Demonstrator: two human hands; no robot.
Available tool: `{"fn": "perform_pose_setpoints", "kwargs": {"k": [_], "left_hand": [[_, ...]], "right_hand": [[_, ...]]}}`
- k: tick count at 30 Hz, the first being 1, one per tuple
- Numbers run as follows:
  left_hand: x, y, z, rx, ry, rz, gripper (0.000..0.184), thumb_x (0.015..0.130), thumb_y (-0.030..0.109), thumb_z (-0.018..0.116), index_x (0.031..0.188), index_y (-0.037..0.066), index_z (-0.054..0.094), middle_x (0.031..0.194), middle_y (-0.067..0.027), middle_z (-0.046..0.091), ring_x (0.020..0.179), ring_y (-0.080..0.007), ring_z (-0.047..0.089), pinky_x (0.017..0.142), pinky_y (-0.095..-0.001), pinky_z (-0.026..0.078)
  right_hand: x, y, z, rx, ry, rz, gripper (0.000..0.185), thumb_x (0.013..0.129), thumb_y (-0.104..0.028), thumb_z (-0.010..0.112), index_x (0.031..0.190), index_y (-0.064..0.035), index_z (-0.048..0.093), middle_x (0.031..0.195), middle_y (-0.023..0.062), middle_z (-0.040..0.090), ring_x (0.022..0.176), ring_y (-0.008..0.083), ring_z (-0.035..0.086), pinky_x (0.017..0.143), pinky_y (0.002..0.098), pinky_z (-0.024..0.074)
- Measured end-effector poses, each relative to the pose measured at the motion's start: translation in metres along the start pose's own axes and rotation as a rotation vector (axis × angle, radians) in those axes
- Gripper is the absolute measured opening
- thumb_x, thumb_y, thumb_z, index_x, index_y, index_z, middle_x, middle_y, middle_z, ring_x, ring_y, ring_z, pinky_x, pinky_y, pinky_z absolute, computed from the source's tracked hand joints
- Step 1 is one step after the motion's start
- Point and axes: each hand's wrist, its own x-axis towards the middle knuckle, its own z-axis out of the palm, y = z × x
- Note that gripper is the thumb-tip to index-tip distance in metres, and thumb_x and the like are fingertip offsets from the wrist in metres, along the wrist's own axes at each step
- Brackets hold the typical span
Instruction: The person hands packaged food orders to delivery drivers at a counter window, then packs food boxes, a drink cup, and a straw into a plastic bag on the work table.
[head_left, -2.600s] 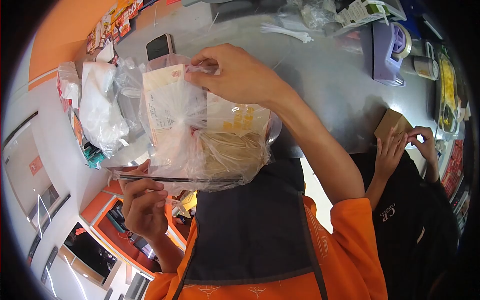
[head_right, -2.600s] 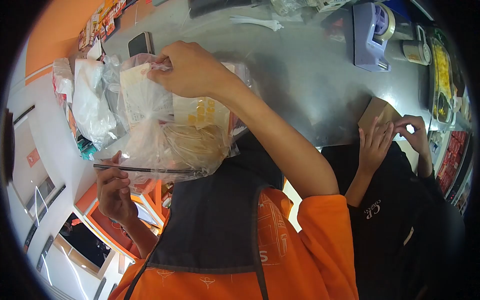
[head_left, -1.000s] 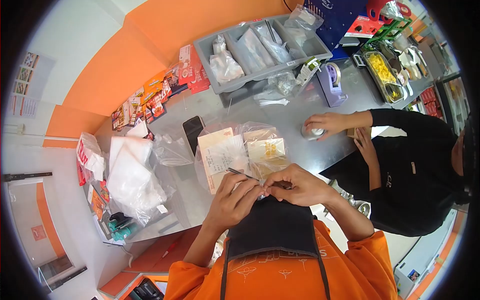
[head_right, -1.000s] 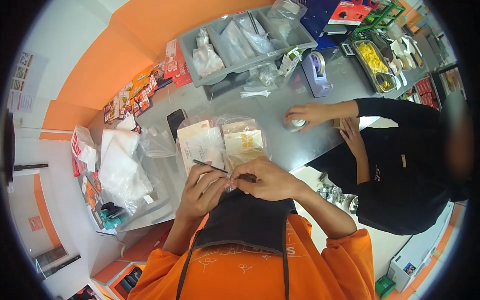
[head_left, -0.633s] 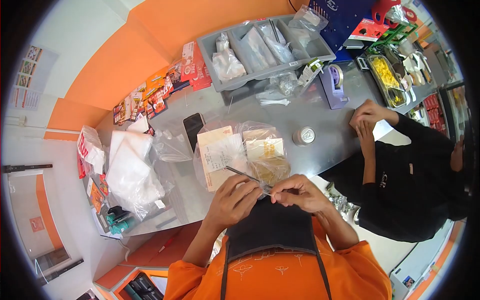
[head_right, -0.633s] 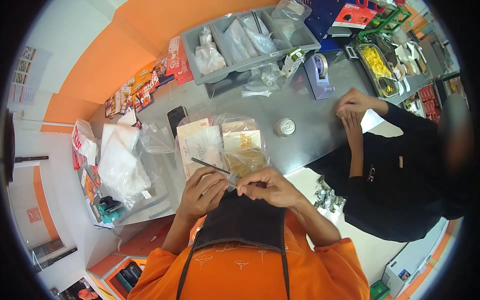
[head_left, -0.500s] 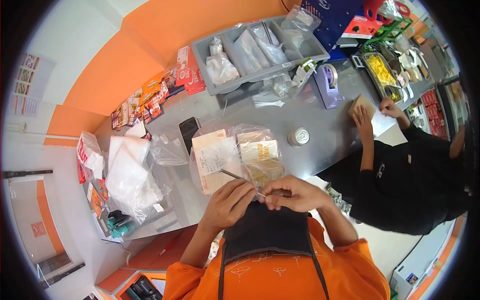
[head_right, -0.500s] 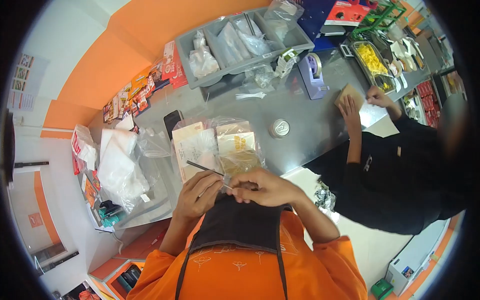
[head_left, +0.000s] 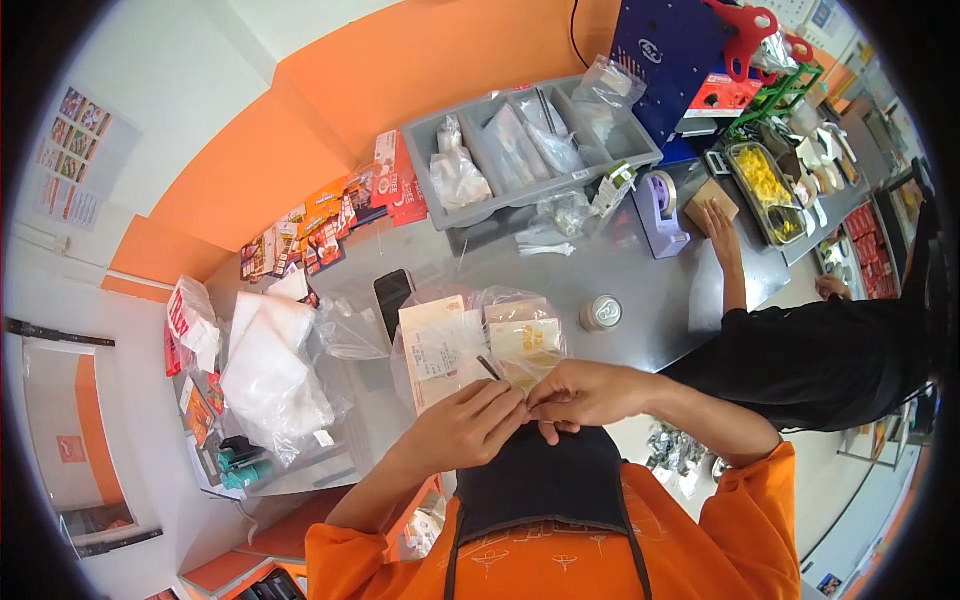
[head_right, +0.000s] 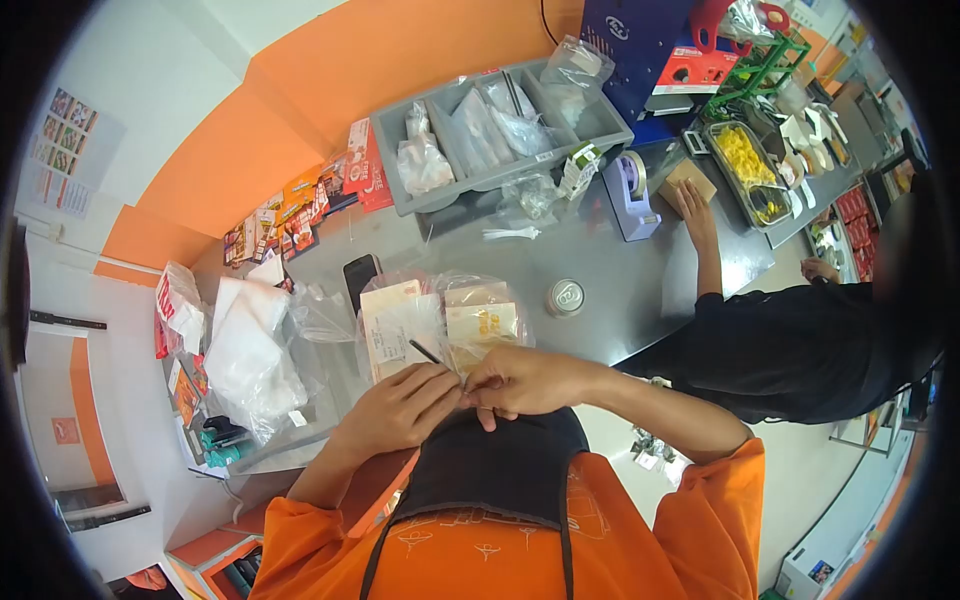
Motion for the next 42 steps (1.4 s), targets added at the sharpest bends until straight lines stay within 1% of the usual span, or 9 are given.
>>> {"fn": "perform_pose_setpoints", "kwargs": {"k": [7, 15, 19, 21, 29, 32, 36, 41, 42], "left_hand": [[-0.012, -0.007, 0.015, -0.284, 0.095, -0.023, 0.03, 0.071, 0.006, 0.068, 0.1, -0.003, 0.067, 0.109, -0.0108, 0.061, 0.104, -0.0269, 0.061, 0.088, -0.0373, 0.053], [-0.003, -0.015, 0.016, -0.251, 0.135, -0.12, 0.028, 0.071, 0.006, 0.079, 0.097, 0.002, 0.069, 0.106, -0.0075, 0.066, 0.099, -0.0254, 0.065, 0.082, -0.0383, 0.054], [-0.006, -0.028, -0.003, -0.333, 0.311, -0.328, 0.026, 0.082, 0.013, 0.075, 0.104, 0.001, 0.069, 0.107, -0.01, 0.068, 0.101, -0.0257, 0.064, 0.085, -0.0399, 0.051], [-0.013, -0.051, -0.016, -0.194, 0.515, -0.472, 0.027, 0.082, 0.013, 0.076, 0.105, 0.001, 0.069, 0.109, -0.0108, 0.067, 0.102, -0.027, 0.065, 0.085, -0.0394, 0.05], [-0.165, -0.136, 0.042, -0.018, 0.625, -1.346, 0.018, 0.091, 0.013, 0.068, 0.103, 0.0, 0.068, 0.099, -0.0162, 0.068, 0.09, -0.0283, 0.066, 0.077, -0.0378, 0.053], [-0.228, -0.136, 0.066, -0.021, 0.602, -1.453, 0.019, 0.092, 0.014, 0.067, 0.103, -0.001, 0.067, 0.101, -0.0174, 0.068, 0.092, -0.0297, 0.067, 0.081, -0.039, 0.054], [-0.266, -0.133, 0.071, 0.101, 0.453, -1.406, 0.021, 0.088, 0.01, 0.067, 0.107, -0.001, 0.066, 0.104, -0.0198, 0.066, 0.098, -0.0352, 0.063, 0.09, -0.0427, 0.05], [-0.285, -0.126, 0.112, 0.207, 0.232, -1.122, 0.025, 0.087, 0.009, 0.065, 0.11, -0.001, 0.062, 0.111, -0.0207, 0.061, 0.107, -0.0394, 0.054, 0.093, -0.0463, 0.045], [-0.284, -0.118, 0.101, 0.167, 0.354, -1.173, 0.025, 0.088, 0.01, 0.064, 0.11, -0.001, 0.062, 0.112, -0.0207, 0.061, 0.108, -0.0391, 0.054, 0.093, -0.0463, 0.045]], "right_hand": [[-0.024, 0.008, 0.034, -0.159, 0.277, -0.232, 0.012, 0.092, -0.003, 0.054, 0.096, 0.0009, 0.065, 0.08, 0.008, 0.064, 0.071, 0.0138, 0.056, 0.069, 0.0293, 0.0459], [-0.056, 0.043, 0.029, -0.18, 0.526, -0.474, 0.008, 0.088, 0.0, 0.06, 0.086, 0.001, 0.068, 0.059, 0.0047, 0.06, 0.054, 0.0125, 0.054, 0.057, 0.0258, 0.0432], [-0.062, 0.073, -0.031, -0.512, 1.331, -0.269, 0.057, 0.079, -0.009, 0.076, 0.131, -0.0024, 0.057, 0.111, 0.0152, 0.064, 0.099, 0.029, 0.062, 0.078, 0.0347, 0.0506], [-0.012, 0.129, -0.054, -0.855, 1.236, -0.027, 0.077, 0.076, -0.012, 0.079, 0.145, -0.0068, 0.044, 0.133, 0.0196, 0.053, 0.12, 0.0353, 0.052, 0.091, 0.0422, 0.0499], [0.024, 0.154, -0.095, -0.795, 1.306, -0.152, 0.065, 0.074, -0.004, 0.077, 0.135, -0.0052, 0.052, 0.129, 0.0195, 0.055, 0.116, 0.0398, 0.056, 0.096, 0.0442, 0.048], [0.025, 0.144, -0.099, -0.738, 1.124, -0.143, 0.072, 0.073, -0.004, 0.079, 0.138, -0.0071, 0.049, 0.134, 0.02, 0.052, 0.12, 0.0408, 0.053, 0.099, 0.0462, 0.0459], [0.026, 0.145, -0.094, -0.935, 1.276, -0.135, 0.081, 0.073, -0.008, 0.081, 0.145, -0.0102, 0.043, 0.143, 0.0191, 0.048, 0.126, 0.0385, 0.051, 0.102, 0.0472, 0.0437], [-0.014, 0.13, -0.042, -0.791, 1.502, -0.063, 0.053, 0.089, -0.012, 0.072, 0.138, -0.0067, 0.051, 0.144, 0.0144, 0.048, 0.128, 0.0269, 0.05, 0.1, 0.0439, 0.0453], [-0.028, 0.127, -0.028, -0.795, 1.541, -0.081, 0.049, 0.091, -0.012, 0.07, 0.136, -0.0046, 0.053, 0.143, 0.0137, 0.049, 0.126, 0.026, 0.051, 0.099, 0.0422, 0.0457]]}}
